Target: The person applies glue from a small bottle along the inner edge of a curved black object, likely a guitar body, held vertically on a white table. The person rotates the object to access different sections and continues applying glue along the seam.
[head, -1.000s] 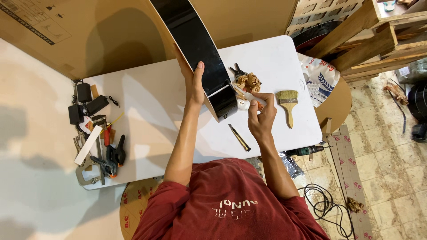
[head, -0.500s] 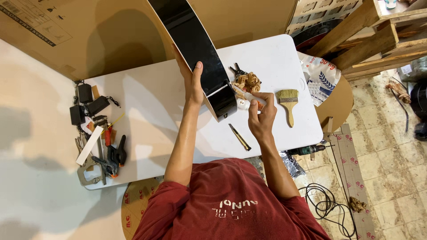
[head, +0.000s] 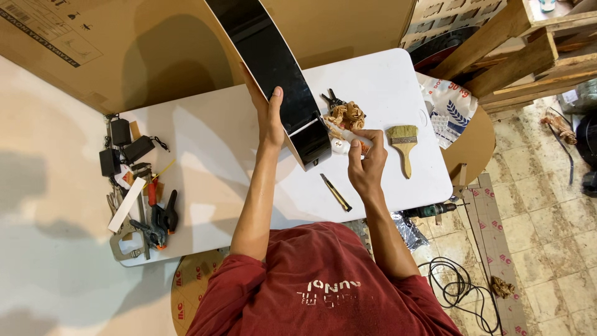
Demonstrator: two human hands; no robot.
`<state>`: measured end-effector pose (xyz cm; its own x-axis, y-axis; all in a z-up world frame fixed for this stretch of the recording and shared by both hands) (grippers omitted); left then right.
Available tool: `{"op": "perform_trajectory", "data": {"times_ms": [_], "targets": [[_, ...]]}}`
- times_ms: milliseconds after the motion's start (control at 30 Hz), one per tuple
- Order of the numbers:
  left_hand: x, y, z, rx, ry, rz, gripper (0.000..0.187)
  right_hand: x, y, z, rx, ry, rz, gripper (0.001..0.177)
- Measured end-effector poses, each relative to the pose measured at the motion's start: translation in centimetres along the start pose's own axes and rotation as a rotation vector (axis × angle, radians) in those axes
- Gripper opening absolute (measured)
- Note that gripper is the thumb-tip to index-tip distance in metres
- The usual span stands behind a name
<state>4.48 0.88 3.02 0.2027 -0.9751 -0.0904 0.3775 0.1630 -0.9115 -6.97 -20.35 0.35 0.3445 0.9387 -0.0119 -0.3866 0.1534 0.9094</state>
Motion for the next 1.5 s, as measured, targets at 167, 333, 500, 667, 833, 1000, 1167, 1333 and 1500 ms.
{"op": "perform_trajectory", "data": {"times_ms": [167, 333, 500, 667, 833, 1000, 1167, 1333, 1500], "targets": [[0.1, -0.7, -0.1, -0.048, 0.011, -0.033, 0.088, -0.1, -0.2, 0.3, -0.008, -0.01, -0.012, 0.02], [-0.1, 0.5, 0.2, -0.053, 0.054, 0.054, 0.082, -1.3, -1.9, 0.5, -0.055, -0.021, 0.123, 0.016], [-0.1, 0.4, -0.2, -0.021, 0.053, 0.072, 0.084, -1.4, -2.0, 1.1, -0.046, -0.074, 0.24, 0.023], [-0.1, 0.1, -0.7, 0.0, 0.058, 0.082, 0.085, 0.1, 0.2, 1.9, 0.028, -0.016, 0.322, 0.033], [0.6, 0.9, -2.5, 0.044, 0.052, 0.106, 0.089, -0.7, -8.2, -0.2, 0.244, -0.154, 0.307, 0.033], [1.2, 0.5, -3.9, 0.051, 0.043, 0.103, 0.092, -4.3, -18.7, -4.5, 0.492, -0.164, -0.234, 0.043], [1.4, 1.0, -4.2, 0.067, 0.024, 0.119, 0.097, -7.5, -30.6, -7.5, 0.556, 0.11, -0.729, 0.06], [1.8, 1.0, -4.9, 0.074, 0.014, 0.129, 0.098, -4.1, -22.6, -6.8, 0.59, 0.148, -0.513, 0.074], [2.5, 0.8, -5.0, 0.071, -0.002, 0.144, 0.101, 0.2, -19.0, -9.4, 0.232, 0.14, -0.045, 0.089]]}}
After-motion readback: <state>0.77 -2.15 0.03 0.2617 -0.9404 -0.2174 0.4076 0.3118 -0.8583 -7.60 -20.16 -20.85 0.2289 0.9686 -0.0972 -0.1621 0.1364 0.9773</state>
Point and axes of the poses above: each hand's wrist, its own z-axis towards the middle knuckle, its own x-axis out of the palm, y = z × x, the point moved 5 cm from there along z, towards the middle knuckle, and after that the axes turned 9 degrees about z, right-handed, at the moved point
